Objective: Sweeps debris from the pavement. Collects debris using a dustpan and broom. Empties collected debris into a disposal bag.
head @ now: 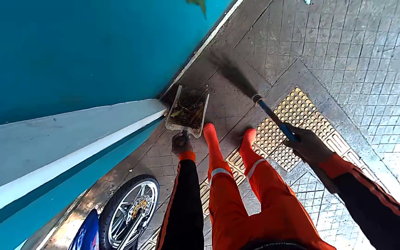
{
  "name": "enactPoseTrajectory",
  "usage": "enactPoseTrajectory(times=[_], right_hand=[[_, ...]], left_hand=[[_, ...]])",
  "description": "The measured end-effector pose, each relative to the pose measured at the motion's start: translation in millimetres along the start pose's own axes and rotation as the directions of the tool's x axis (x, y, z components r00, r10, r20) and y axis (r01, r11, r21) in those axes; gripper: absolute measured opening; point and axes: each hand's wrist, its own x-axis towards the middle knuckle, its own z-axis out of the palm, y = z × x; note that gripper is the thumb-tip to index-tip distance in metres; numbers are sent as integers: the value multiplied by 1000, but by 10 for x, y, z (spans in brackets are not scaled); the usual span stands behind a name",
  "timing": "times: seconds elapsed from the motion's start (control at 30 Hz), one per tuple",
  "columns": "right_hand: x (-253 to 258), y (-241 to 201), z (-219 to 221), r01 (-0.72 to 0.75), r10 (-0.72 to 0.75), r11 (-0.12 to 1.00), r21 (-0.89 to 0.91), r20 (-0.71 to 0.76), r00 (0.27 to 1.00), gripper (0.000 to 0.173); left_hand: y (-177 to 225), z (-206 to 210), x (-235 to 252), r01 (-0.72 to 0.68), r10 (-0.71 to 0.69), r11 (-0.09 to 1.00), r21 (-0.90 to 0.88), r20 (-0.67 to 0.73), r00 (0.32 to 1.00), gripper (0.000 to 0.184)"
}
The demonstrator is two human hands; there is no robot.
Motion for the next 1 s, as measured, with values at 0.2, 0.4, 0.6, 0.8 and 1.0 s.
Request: enactPoseTrajectory(times=[0.2,0.4,0.6,0.8,1.0], right_hand=[[768,-450,802,47,-34,994,-103,123,992,60],[-481,263,645,-61,8,924,378,140,990,72],[-322,107,1284,-220,270,800,558,-9,963,56],[-328,-300,1524,-104,23,953,284,273,962,74],[-965,-49,760,53,-43,984,-170,64,997,75]], left_hand=[[-92,18,6,-50,50,999,1,29,998,39],[-124,-158,55,-42,43,999,-24,65,997,41],[-270,-292,79,-86,85,996,2,117,989,40],[-355,-322,99,-98,97,995,-4,110,989,40],[-296,-495,-92,-30,19,997,72,139,990,41]])
